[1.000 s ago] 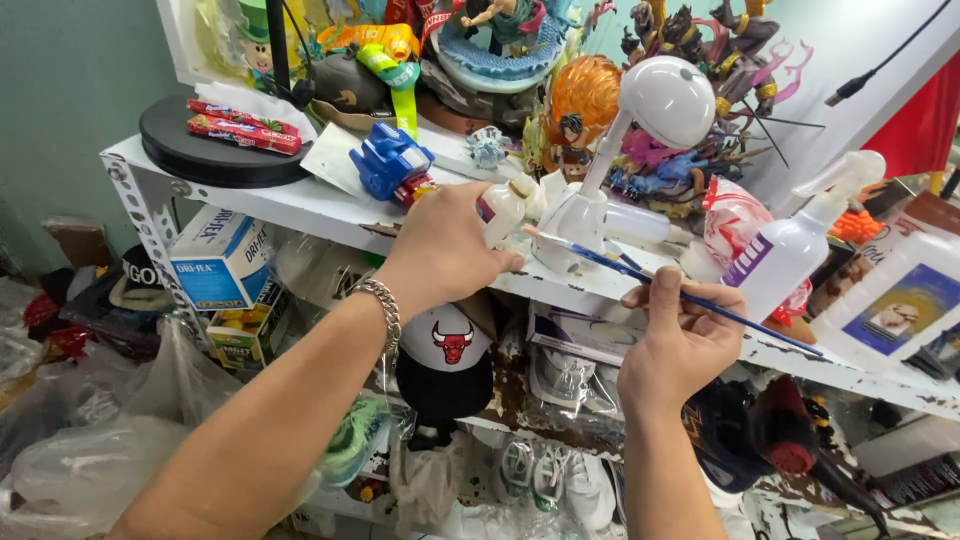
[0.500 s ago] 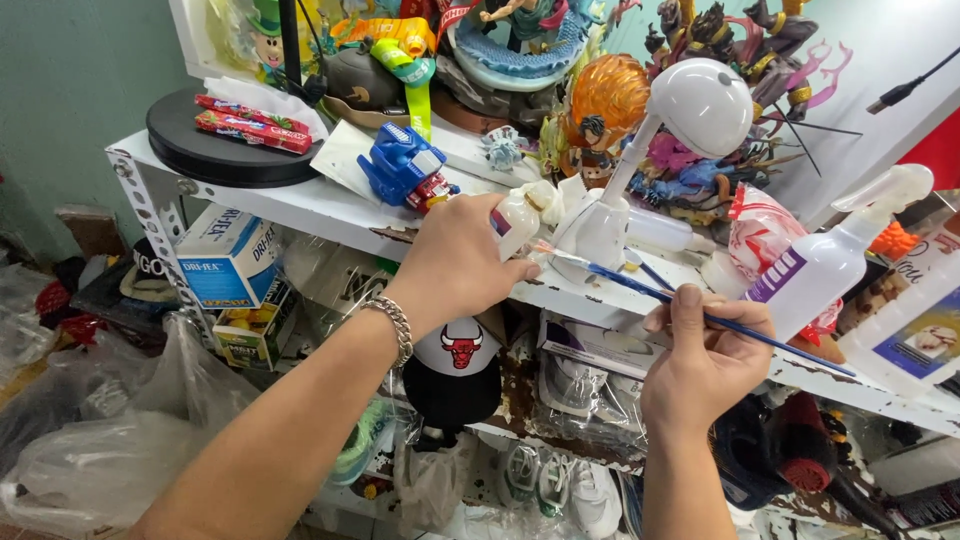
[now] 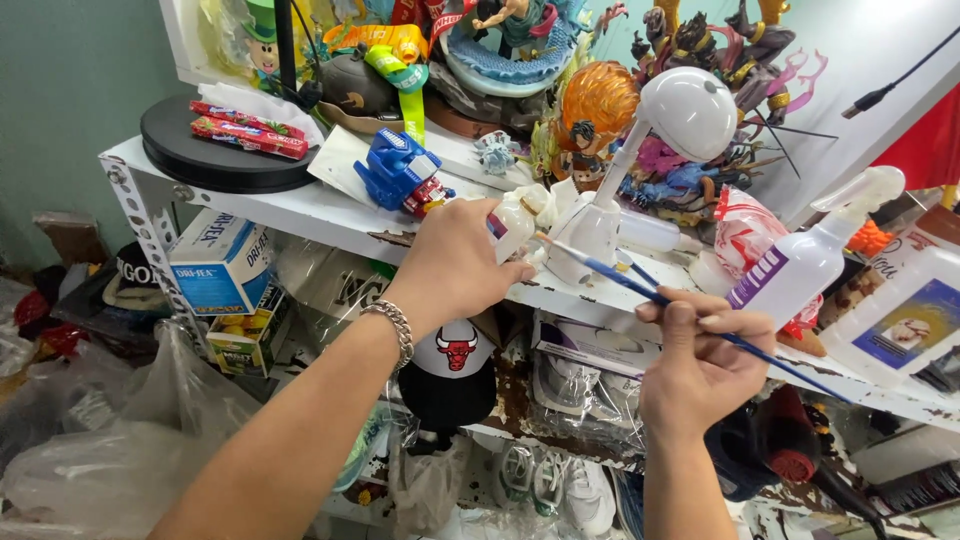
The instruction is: Using a brush to apply a white substance to a small object and then wiping it with a cloth in a workshop environment.
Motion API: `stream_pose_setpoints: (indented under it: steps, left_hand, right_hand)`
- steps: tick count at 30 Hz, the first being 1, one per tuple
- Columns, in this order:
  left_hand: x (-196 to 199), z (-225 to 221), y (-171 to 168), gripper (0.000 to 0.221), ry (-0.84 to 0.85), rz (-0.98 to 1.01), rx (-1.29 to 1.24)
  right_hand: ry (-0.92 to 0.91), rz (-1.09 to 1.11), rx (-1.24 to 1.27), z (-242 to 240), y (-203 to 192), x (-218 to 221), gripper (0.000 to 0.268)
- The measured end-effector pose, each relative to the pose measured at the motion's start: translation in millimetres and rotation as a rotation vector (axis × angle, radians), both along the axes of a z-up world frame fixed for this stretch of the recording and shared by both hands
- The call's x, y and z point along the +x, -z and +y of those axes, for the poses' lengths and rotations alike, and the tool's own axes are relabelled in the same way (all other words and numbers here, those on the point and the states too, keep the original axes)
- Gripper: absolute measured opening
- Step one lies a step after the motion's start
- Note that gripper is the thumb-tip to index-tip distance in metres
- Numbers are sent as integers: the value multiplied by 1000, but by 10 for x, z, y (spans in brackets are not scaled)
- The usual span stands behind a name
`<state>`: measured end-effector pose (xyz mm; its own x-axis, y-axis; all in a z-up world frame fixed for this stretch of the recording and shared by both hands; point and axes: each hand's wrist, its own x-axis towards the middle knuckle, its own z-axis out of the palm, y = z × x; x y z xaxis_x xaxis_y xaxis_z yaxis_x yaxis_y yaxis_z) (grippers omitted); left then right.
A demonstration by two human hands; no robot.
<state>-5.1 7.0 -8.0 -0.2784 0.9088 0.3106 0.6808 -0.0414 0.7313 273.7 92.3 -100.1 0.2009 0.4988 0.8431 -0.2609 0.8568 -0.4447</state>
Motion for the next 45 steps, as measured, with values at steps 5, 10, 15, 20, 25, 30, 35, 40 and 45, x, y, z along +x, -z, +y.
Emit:
stream_pose_setpoints:
  steps: [5,10,15,20,25,30,35,40,45]
  left_hand:
    - [4,-34,-26,78,-1,-39,26]
    - [89,-134,-69,78,6,-61,1]
    - [93,-160,-104,79,9,-60,-5]
    - [97,-152,-131,79,9,-75,-20]
    - [104,-191,-131,77,21,-86,-6]
    - [111,-187,-143,77,15,-85,-2]
    - [87,-207,-171,79,1,-85,-16]
    - [117,-219,-192,79,0,-91,-24]
    - [28,2,-32,62,-36,-5,-70]
  right_hand:
    - [23,-100,98,-65,54,-32,35]
    - [53,-162,186,-116,104,-26,35]
    - [81,-153,225,-146,154,106,36]
    - [68,-87,247,-69,169,154,32]
    - [75,-141,279,-141,62,-234,32]
    - [58,-148,269,-160,161,-415,33]
    - [45,-126,280,-134,307,-424,33]
    - [98,-144,318,-200,415,-333,38]
    - [-4,-112,302,-167,653,-144,31]
